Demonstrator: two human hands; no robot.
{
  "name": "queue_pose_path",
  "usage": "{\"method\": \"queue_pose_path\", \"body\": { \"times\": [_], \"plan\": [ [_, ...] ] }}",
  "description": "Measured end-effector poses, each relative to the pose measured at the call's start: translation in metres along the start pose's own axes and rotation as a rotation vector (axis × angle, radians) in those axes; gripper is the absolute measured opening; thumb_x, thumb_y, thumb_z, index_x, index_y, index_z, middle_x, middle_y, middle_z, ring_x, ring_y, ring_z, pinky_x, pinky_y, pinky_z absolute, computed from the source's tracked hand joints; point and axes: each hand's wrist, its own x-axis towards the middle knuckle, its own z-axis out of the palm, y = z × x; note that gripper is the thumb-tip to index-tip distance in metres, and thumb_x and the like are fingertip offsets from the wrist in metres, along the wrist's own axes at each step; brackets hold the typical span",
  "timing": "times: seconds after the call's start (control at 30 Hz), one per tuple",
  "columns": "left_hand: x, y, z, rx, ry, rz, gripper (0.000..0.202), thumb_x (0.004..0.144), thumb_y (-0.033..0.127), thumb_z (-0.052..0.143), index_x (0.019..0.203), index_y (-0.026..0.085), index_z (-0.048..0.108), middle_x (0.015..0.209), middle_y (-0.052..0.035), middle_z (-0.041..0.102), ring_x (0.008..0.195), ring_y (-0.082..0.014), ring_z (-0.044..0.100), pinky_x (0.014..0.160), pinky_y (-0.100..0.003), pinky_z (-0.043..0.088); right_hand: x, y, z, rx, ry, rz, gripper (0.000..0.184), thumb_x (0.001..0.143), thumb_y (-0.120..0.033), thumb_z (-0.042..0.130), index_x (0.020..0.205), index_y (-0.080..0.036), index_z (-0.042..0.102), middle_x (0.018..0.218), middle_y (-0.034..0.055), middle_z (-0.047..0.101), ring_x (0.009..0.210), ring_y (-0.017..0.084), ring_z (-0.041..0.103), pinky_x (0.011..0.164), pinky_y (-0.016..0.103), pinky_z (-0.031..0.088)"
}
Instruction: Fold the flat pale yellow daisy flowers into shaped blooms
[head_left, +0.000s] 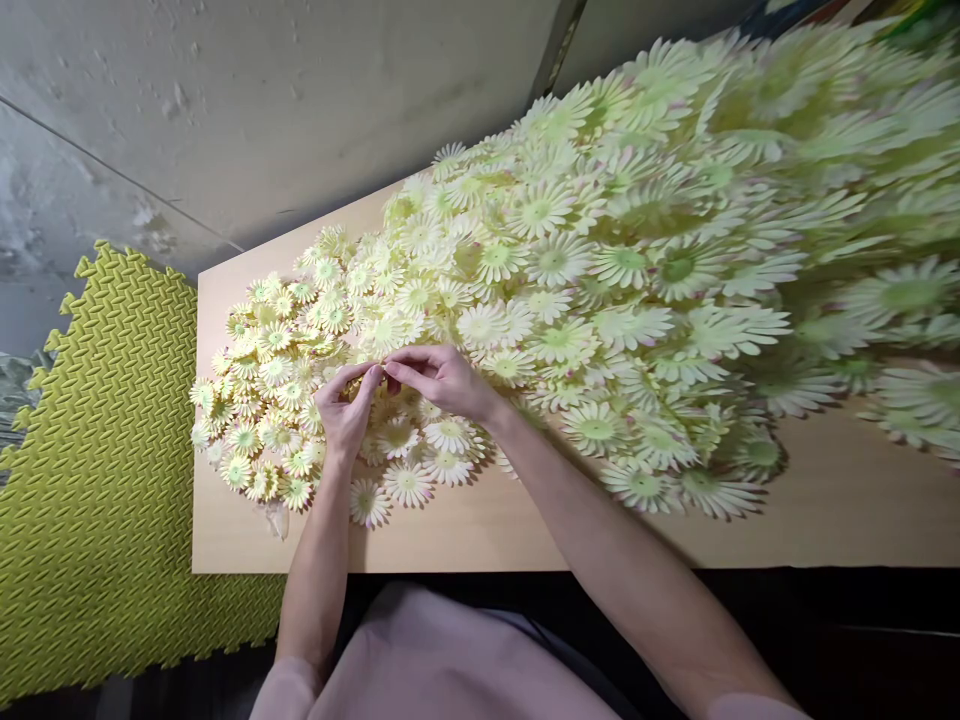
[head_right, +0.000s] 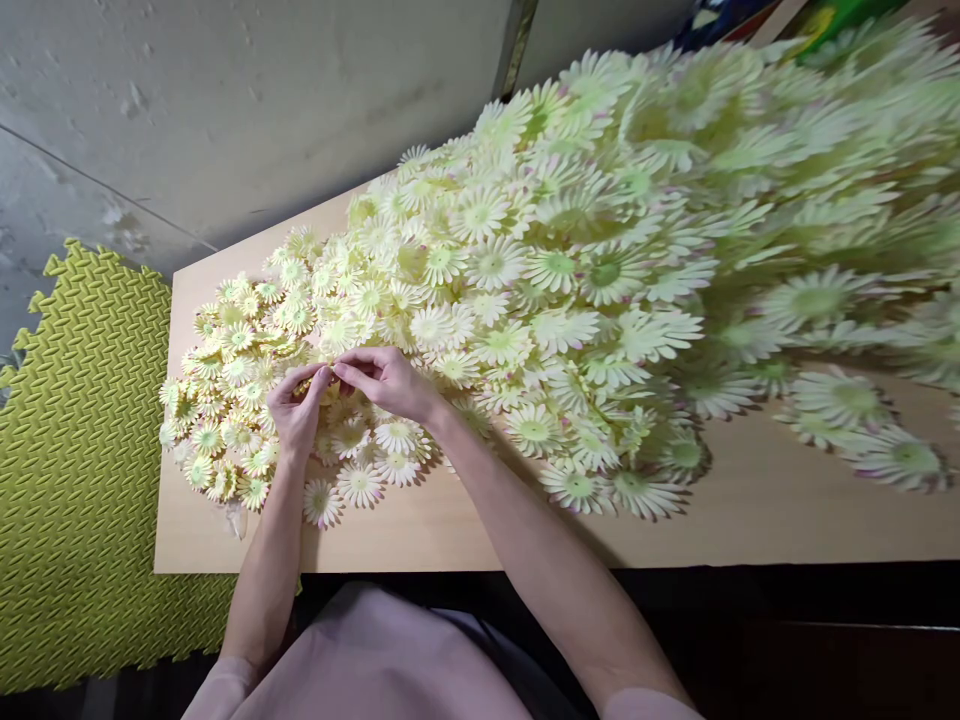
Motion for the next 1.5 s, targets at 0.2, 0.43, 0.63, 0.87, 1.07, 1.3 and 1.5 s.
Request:
{"method": "queue_pose_path", "body": {
  "times": [0.2, 0.43, 0.63, 0.87, 1.07, 1.3, 1.5],
  "plan": [
    [0.0009, 0.0011, -0.0005, 0.018, 0.0, -0.014, 0.018, 0.079, 0.034, 0.075, 0.089, 0.02, 0.079, 0.087, -0.0058, 0.078, 0.079, -0.0158, 0.073, 0.073, -0.028, 0.06, -0.001, -0.0038, 0.0005, -0.011, 0.004, 0.013, 0.03, 0.085, -0.042, 0.069, 0.1, -0.017, 0.076, 0.082, 0.0055, 0.074, 0.074, 0.017, 0.07, 0.07, 0.032, 0.06],
    [0.0017, 0.0024, 0.0, -0.007, -0.002, -0.023, 0.016, 0.078, 0.032, 0.075, 0.089, 0.021, 0.079, 0.086, -0.0049, 0.078, 0.078, -0.0145, 0.073, 0.073, -0.026, 0.06, -0.0009, -0.0013, -0.0011, -0.03, -0.002, 0.013, 0.03, 0.088, -0.04, 0.066, 0.104, -0.016, 0.076, 0.082, 0.0065, 0.074, 0.075, 0.018, 0.071, 0.071, 0.033, 0.06],
    [0.0007, -0.0003, 0.0, -0.045, -0.001, -0.072, 0.015, 0.078, 0.032, 0.076, 0.088, 0.021, 0.079, 0.085, -0.004, 0.078, 0.075, -0.0132, 0.072, 0.071, -0.025, 0.06, -0.001, -0.0003, -0.0001, -0.07, 0.003, 0.0, 0.03, 0.088, -0.041, 0.066, 0.105, -0.017, 0.076, 0.084, 0.0062, 0.075, 0.075, 0.018, 0.071, 0.071, 0.032, 0.061],
    [0.001, -0.0003, 0.0001, -0.033, -0.007, -0.08, 0.019, 0.078, 0.035, 0.076, 0.088, 0.02, 0.079, 0.086, -0.0054, 0.078, 0.075, -0.0146, 0.073, 0.07, -0.027, 0.061, -0.0017, -0.0014, 0.0, -0.055, -0.003, -0.004, 0.028, 0.089, -0.039, 0.065, 0.104, -0.018, 0.076, 0.087, 0.0068, 0.076, 0.076, 0.018, 0.073, 0.071, 0.032, 0.062],
    [0.0015, 0.0013, -0.0003, -0.008, -0.018, -0.071, 0.02, 0.078, 0.036, 0.075, 0.088, 0.019, 0.079, 0.086, -0.0061, 0.078, 0.077, -0.015, 0.073, 0.071, -0.027, 0.061, -0.0022, -0.002, -0.0001, -0.049, 0.016, -0.002, 0.026, 0.086, -0.036, 0.069, 0.101, -0.016, 0.078, 0.086, 0.0073, 0.076, 0.074, 0.018, 0.073, 0.07, 0.031, 0.063],
    [0.001, 0.0015, -0.0013, -0.002, -0.041, -0.07, 0.019, 0.078, 0.035, 0.075, 0.088, 0.019, 0.079, 0.086, -0.0062, 0.078, 0.077, -0.0151, 0.073, 0.072, -0.027, 0.061, -0.0024, -0.0041, 0.0001, -0.061, 0.03, -0.025, 0.025, 0.083, -0.036, 0.072, 0.096, -0.016, 0.079, 0.08, 0.0068, 0.076, 0.07, 0.017, 0.072, 0.065, 0.029, 0.062],
    [0.001, 0.0024, -0.0006, -0.027, -0.042, -0.068, 0.017, 0.079, 0.034, 0.075, 0.088, 0.02, 0.079, 0.087, -0.0052, 0.078, 0.076, -0.0144, 0.073, 0.071, -0.026, 0.06, -0.0027, -0.0054, 0.0005, -0.043, 0.029, -0.025, 0.026, 0.082, -0.039, 0.072, 0.095, -0.017, 0.079, 0.079, 0.0066, 0.076, 0.07, 0.017, 0.071, 0.067, 0.03, 0.062]
  ]
}}
